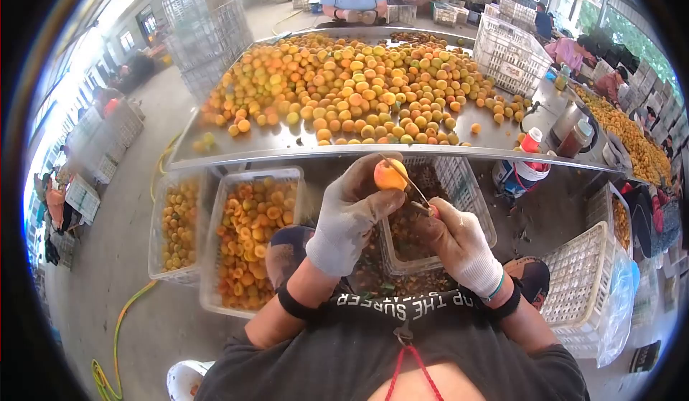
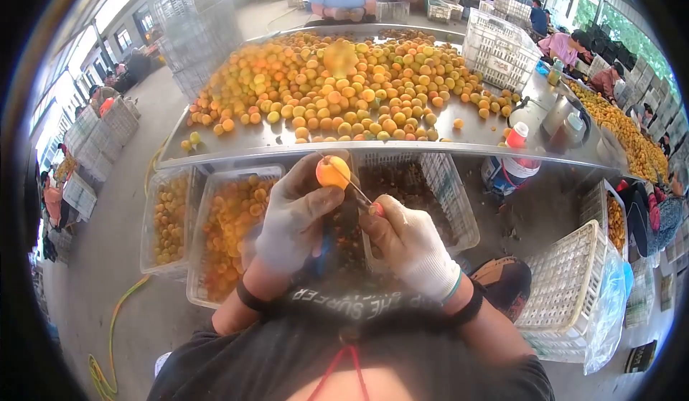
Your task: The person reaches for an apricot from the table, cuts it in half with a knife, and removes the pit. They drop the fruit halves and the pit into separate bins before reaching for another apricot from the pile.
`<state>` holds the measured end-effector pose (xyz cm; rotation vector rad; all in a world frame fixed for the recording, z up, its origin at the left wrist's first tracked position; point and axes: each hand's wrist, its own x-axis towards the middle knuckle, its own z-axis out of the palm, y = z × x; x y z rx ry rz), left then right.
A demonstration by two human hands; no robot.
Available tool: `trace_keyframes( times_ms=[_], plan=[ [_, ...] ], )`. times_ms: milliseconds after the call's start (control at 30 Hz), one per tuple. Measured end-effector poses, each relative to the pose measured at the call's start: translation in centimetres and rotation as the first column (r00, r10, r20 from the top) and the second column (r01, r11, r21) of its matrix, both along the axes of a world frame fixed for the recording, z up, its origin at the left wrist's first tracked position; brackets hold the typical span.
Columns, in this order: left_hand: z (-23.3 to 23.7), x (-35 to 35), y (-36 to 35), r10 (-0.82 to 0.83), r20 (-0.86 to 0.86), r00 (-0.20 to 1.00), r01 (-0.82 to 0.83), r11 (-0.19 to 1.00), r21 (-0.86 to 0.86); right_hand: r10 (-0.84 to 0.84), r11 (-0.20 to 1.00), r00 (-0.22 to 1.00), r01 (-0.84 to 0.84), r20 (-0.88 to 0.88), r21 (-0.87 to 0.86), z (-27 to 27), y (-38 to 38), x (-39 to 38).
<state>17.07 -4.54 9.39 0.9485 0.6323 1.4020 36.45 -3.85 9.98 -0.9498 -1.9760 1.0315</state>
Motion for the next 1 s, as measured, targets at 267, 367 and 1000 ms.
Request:
trace_keyframes(
  times_ms=[267,367,1000],
  plan=[
    [-0.3,0.8,0.1,0.024,0.016,1.000,-0.026,0.992,0.120,-0.014,0.999,0.998,0.017,-0.056,0.038,-2.7,0.5,-0.7],
    [-1.0,1.6,0.2,0.050,0.065,0.997,-0.059,0.988,0.140,-0.056,0.998,0.996,0.058,-0.071,0.034,-3.1,0.4,-1.1],
    [-2.3,2.6,2.3,0.079,0.086,0.993,-0.079,0.997,-0.013,-0.292,0.924,0.943,0.234,0.162,0.303,-5.1,2.0,-2.5]
  ],
)
